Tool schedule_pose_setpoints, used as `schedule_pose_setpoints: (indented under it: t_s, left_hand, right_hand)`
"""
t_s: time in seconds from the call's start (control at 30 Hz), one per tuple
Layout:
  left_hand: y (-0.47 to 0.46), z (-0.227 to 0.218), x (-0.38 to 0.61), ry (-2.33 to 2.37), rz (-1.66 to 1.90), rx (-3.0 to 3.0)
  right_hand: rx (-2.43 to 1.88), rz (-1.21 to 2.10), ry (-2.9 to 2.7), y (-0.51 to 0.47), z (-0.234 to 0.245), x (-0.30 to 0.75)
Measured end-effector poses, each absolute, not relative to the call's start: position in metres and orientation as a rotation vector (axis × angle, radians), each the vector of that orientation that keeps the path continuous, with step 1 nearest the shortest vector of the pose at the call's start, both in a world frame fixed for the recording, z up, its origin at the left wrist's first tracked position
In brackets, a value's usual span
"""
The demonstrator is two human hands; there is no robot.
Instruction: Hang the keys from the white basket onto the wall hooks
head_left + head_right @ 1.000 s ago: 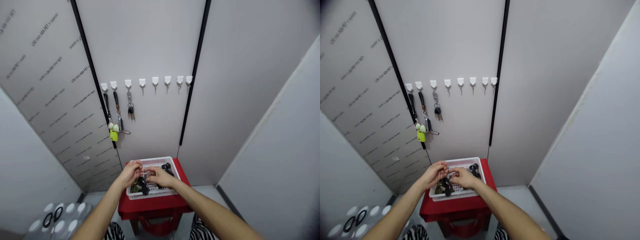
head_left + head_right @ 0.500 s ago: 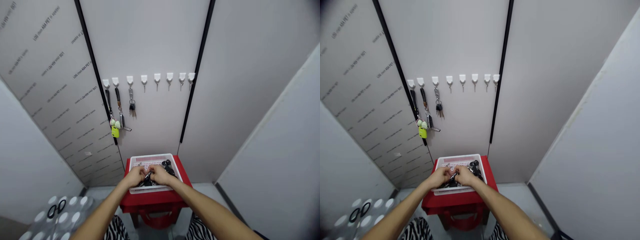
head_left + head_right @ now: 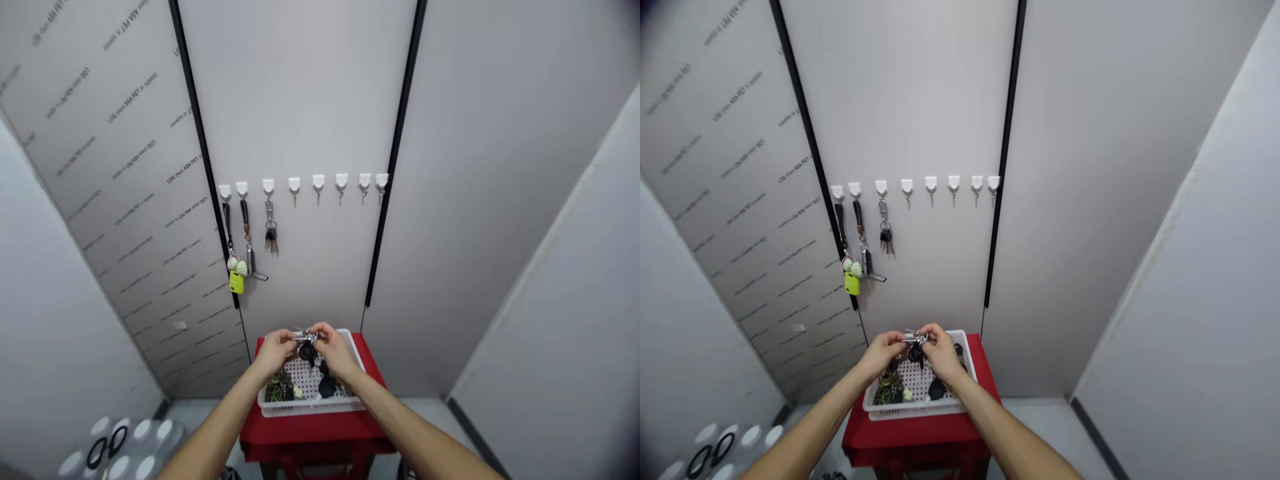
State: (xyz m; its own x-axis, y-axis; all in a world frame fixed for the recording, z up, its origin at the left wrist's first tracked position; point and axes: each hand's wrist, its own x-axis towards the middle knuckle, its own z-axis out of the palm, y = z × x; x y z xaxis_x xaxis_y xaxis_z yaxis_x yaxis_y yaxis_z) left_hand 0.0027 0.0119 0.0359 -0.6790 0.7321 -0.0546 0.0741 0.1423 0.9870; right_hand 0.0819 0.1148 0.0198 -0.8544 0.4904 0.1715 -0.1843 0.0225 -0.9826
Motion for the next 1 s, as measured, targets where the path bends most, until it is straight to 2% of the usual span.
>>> schedule_pose_setpoints:
  t_s: [0.1, 0.23, 0.3, 0.4, 0.6, 0.8, 1.0]
  left_hand:
    - [0.012, 0.047, -0.005, 2.184, 1.509, 0.842]
    - [0.011, 0.073, -0.010, 2.471, 1.218, 1.134]
    - [0.011, 0.087, -0.011, 2.545, 1.103, 1.274]
    - [0.012, 0.104, -0.015, 2.607, 1.051, 1.346]
    - [0.021, 0.132, -0.028, 2.477, 1.391, 1.285]
    - [0.035, 0.158, -0.044, 2.217, 1.941, 1.216]
    - [0.049, 0.183, -0.045, 2.338, 1.913, 1.314]
  right_hand:
    - [-0.363, 1.728, -1.948, 0.116, 0.026, 0.083]
    - [-0.429, 1.368, -2.086, 0.115, 0.047, 0.083]
    - [-0.281, 1.331, -2.173, 0.113, 0.057, 0.079]
    - [-0.089, 1.441, -2.240, 0.109, 0.065, 0.069]
    - [-0.078, 1.581, -2.138, 0.109, 0.084, 0.049]
    - [-0.154, 1.554, -1.940, 0.122, 0.146, 0.023]
    - [-0.192, 1.467, -1.800, 0.143, 0.205, -0.015]
